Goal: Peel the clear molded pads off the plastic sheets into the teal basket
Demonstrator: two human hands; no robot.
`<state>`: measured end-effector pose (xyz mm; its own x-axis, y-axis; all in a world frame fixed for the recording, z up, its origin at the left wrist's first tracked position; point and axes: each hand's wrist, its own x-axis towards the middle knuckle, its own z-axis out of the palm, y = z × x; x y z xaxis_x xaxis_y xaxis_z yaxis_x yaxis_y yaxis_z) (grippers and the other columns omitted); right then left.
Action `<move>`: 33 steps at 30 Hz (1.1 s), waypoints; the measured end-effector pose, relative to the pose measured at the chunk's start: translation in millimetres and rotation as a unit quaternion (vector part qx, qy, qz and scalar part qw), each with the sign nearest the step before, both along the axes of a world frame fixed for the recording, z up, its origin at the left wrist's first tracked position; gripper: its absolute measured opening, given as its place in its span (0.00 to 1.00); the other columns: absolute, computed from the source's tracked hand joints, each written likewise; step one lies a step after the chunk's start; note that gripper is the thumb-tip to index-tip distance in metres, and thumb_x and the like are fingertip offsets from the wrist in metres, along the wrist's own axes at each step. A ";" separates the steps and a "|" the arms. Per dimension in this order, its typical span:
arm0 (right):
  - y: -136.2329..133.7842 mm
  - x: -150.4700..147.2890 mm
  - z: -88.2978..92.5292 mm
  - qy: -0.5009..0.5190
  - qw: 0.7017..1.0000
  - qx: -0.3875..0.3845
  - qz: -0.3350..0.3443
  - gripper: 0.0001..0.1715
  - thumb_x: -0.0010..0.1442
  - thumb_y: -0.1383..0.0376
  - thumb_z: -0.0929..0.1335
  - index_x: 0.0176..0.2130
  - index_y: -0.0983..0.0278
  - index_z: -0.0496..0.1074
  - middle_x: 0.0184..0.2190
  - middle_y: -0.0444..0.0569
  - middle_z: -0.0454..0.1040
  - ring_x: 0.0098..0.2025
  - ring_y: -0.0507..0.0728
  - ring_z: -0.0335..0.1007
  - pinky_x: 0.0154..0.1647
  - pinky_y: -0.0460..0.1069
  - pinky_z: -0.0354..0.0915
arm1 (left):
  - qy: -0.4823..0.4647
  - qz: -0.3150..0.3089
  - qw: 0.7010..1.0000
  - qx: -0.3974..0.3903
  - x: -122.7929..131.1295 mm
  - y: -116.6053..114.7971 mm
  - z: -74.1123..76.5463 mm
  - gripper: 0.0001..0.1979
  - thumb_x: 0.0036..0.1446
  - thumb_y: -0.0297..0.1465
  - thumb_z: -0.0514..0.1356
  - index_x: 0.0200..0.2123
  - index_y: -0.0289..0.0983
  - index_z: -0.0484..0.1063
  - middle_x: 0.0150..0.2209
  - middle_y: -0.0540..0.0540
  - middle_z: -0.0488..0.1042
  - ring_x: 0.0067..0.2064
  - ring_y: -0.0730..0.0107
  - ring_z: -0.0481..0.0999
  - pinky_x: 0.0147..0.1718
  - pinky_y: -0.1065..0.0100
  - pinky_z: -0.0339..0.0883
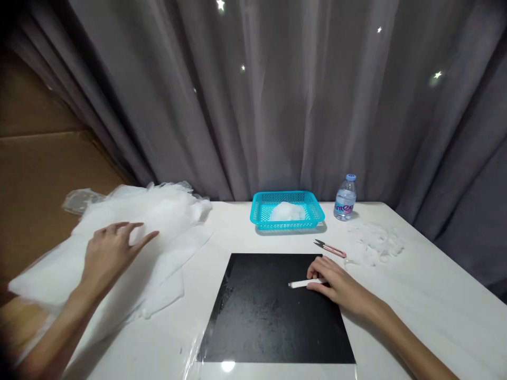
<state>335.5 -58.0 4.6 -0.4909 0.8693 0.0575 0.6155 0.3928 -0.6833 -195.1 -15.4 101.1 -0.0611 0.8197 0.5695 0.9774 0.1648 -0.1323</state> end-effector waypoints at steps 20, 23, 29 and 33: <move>-5.8 -14.5 -9.3 0.008 1.000 0.015 -0.024 0.14 0.75 0.55 0.62 0.40 0.60 0.68 0.38 0.47 0.70 0.41 0.58 0.69 0.45 0.53 0.66 | 0.031 -0.118 0.987 -0.109 66.3 8.0 -63.9 0.16 0.68 0.31 0.51 0.39 0.33 0.78 0.43 0.30 0.81 0.51 0.42 0.80 0.47 0.54 0.69; -5.5 -15.4 -9.7 0.004 0.999 0.022 -0.023 0.14 0.75 0.55 0.62 0.40 0.60 0.68 0.38 0.48 0.70 0.41 0.58 0.69 0.45 0.53 0.66 | 0.030 -0.110 0.987 -0.113 75.1 6.1 -56.4 0.16 0.68 0.26 0.48 0.37 0.34 0.76 0.36 0.35 0.82 0.39 0.50 0.82 0.31 0.62 0.65; -2.7 -16.4 -11.2 -0.011 0.999 0.041 -0.021 0.13 0.75 0.56 0.62 0.39 0.60 0.67 0.37 0.47 0.70 0.40 0.58 0.68 0.43 0.52 0.64 | 0.017 -0.069 0.997 -0.019 89.2 -4.2 -18.0 0.18 0.74 0.33 0.44 0.44 0.33 0.73 0.41 0.35 0.82 0.36 0.55 0.81 0.27 0.64 0.57; -2.8 -17.1 -10.6 -0.018 0.998 0.052 -0.019 0.13 0.76 0.56 0.62 0.39 0.60 0.66 0.37 0.47 0.70 0.40 0.58 0.69 0.42 0.52 0.64 | -0.005 -0.068 0.996 0.058 106.9 -15.6 15.8 0.17 0.75 0.36 0.44 0.47 0.35 0.70 0.43 0.37 0.81 0.34 0.57 0.80 0.26 0.65 0.55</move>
